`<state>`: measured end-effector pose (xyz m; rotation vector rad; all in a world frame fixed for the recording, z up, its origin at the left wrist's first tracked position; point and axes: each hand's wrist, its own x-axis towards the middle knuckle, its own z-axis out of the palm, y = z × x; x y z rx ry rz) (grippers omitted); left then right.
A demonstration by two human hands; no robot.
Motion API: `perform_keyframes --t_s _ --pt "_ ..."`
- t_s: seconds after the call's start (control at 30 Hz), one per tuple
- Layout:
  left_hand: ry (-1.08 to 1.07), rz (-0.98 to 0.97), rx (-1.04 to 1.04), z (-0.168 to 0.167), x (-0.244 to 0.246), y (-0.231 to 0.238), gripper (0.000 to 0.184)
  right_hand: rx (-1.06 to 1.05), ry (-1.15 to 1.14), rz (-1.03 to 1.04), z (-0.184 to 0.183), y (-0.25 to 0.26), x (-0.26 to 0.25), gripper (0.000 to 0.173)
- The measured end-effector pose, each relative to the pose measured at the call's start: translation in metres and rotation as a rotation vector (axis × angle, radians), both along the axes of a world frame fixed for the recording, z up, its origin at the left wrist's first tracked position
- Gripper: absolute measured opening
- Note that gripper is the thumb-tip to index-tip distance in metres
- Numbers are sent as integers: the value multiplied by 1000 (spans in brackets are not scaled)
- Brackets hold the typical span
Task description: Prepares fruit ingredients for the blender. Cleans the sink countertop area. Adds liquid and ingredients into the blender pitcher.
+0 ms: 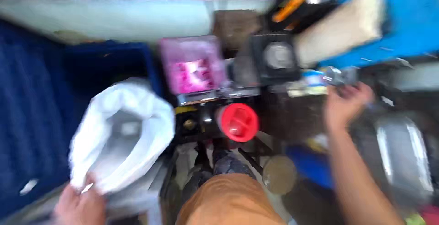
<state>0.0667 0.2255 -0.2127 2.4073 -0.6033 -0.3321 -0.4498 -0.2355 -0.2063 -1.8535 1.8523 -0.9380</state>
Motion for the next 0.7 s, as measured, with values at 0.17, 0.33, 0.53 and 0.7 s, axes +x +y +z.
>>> perform_keyframes --t_s 0.17,0.33,0.53,0.7 --pt "-9 98 43 -14 9 13 37 394 -364 960 3 201 251 26" --pt "-105 82 -40 -30 7 25 39 613 261 1713 -124 256 451 42" --pt "-126 205 -95 -31 7 25 32 1416 620 1396 -179 264 595 38" --pt "-84 209 -120 -36 4 20 25 1663 86 540 -190 311 615 40"
